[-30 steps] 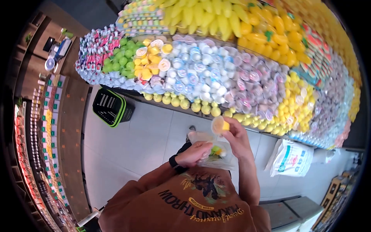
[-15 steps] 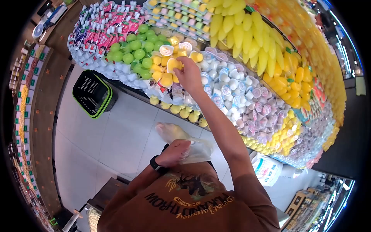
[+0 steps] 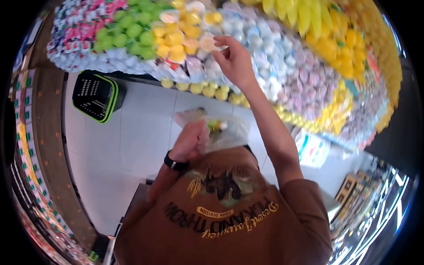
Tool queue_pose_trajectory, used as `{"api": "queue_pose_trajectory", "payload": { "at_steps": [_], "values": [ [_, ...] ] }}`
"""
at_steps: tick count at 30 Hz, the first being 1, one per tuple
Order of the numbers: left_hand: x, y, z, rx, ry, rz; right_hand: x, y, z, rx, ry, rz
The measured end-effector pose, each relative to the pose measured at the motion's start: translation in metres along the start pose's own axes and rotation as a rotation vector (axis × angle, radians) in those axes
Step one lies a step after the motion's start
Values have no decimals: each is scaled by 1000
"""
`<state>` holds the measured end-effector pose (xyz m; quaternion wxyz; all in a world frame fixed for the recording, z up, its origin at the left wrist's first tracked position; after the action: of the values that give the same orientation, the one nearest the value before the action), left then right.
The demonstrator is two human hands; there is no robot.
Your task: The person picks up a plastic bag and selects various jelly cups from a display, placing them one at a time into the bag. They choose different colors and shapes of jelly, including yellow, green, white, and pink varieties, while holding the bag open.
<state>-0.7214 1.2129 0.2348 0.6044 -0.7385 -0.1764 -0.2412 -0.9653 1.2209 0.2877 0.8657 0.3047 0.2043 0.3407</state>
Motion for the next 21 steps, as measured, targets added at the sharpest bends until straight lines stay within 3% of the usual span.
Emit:
{"api": "queue_pose_trajectory", "payload": {
  "at_steps": [5, 10, 11, 15, 18, 21],
  "values": [
    [-4, -7, 7, 112, -11, -61, 99, 42, -7, -432, -254, 167],
    [-10, -32, 15, 78, -54, -239, 174, 64, -18, -629, -291, 462],
    [-10, -42, 16, 52, -77, -287, 182, 64, -21, -619, -317, 509],
    [-9, -36, 26, 7, -86, -123, 202, 57, -43, -264, -87, 604],
    [-3, -51, 35, -83, -105, -123, 222, 38, -71, -79, 47, 569],
    [0, -58, 51, -119, -119, -69, 242, 23, -99, 9, 28, 535]
  ]
}}
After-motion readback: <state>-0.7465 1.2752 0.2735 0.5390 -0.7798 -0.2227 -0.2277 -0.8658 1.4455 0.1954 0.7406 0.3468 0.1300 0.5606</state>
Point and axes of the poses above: each hand's wrist, its own x-axis away from the middle knuckle, its own y-axis out of the back of the hand, z = x × y, the point moved 2 cm from there along -x, towards the middle knuckle, and after that the axes turned 15 degrees about x, right-handed, at the moved point
